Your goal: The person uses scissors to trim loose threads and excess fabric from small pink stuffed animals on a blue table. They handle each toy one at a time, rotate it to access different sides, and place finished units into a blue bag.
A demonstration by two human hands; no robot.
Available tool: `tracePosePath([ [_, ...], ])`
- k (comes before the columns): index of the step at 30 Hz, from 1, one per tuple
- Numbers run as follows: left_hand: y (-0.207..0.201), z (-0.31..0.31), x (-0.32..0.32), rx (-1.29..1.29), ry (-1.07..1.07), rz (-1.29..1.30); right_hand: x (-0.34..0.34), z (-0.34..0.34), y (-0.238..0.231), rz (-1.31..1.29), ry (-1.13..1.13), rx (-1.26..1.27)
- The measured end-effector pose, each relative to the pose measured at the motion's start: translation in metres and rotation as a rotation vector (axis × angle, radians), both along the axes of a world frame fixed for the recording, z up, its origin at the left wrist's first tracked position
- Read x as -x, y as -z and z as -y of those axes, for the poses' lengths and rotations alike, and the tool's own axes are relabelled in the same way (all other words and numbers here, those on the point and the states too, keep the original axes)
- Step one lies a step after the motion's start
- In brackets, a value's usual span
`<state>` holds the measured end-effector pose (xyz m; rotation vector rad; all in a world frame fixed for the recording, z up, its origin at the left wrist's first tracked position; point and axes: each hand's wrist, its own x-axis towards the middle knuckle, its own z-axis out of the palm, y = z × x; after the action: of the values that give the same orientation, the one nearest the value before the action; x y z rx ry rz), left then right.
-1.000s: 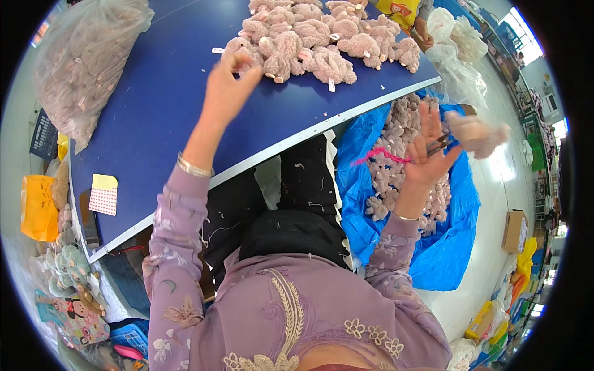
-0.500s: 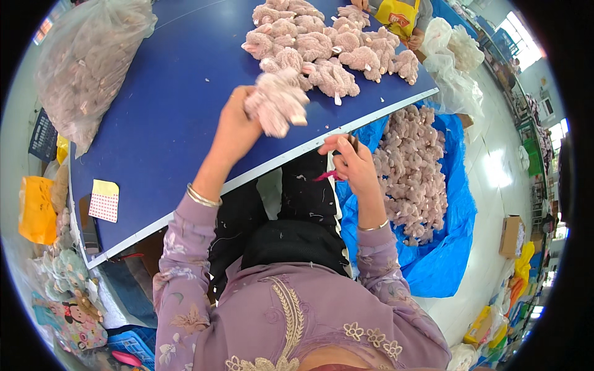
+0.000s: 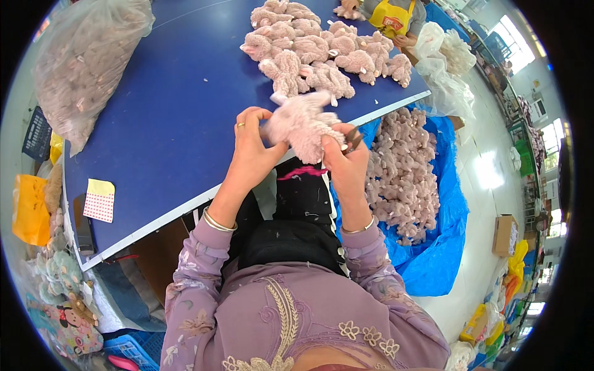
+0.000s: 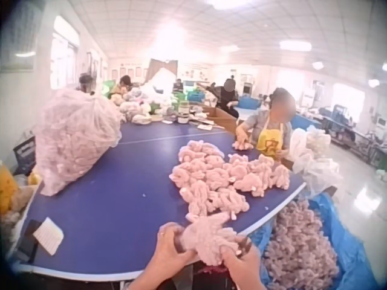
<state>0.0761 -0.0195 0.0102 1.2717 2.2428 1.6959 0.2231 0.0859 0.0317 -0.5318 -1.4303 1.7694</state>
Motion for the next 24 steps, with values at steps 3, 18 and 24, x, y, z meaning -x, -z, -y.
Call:
tracePosePath([
  [3, -0.006, 0.012, 0.004, 0.005, 0.272, 0.549, -0.004, -0.008, -0.006, 0.06, 0.04, -0.538],
  [18, 0.002, -0.004, -0.02, -0.546, 0.473, 1.369, -0.026, 0.003, -0.012, 0.153, -0.164, -0.223],
  [24, 0.014, -0.008, -0.027, -0.623, 0.609, 1.31, -0.02, 0.006, 0.001, 0.15, -0.102, -0.227],
])
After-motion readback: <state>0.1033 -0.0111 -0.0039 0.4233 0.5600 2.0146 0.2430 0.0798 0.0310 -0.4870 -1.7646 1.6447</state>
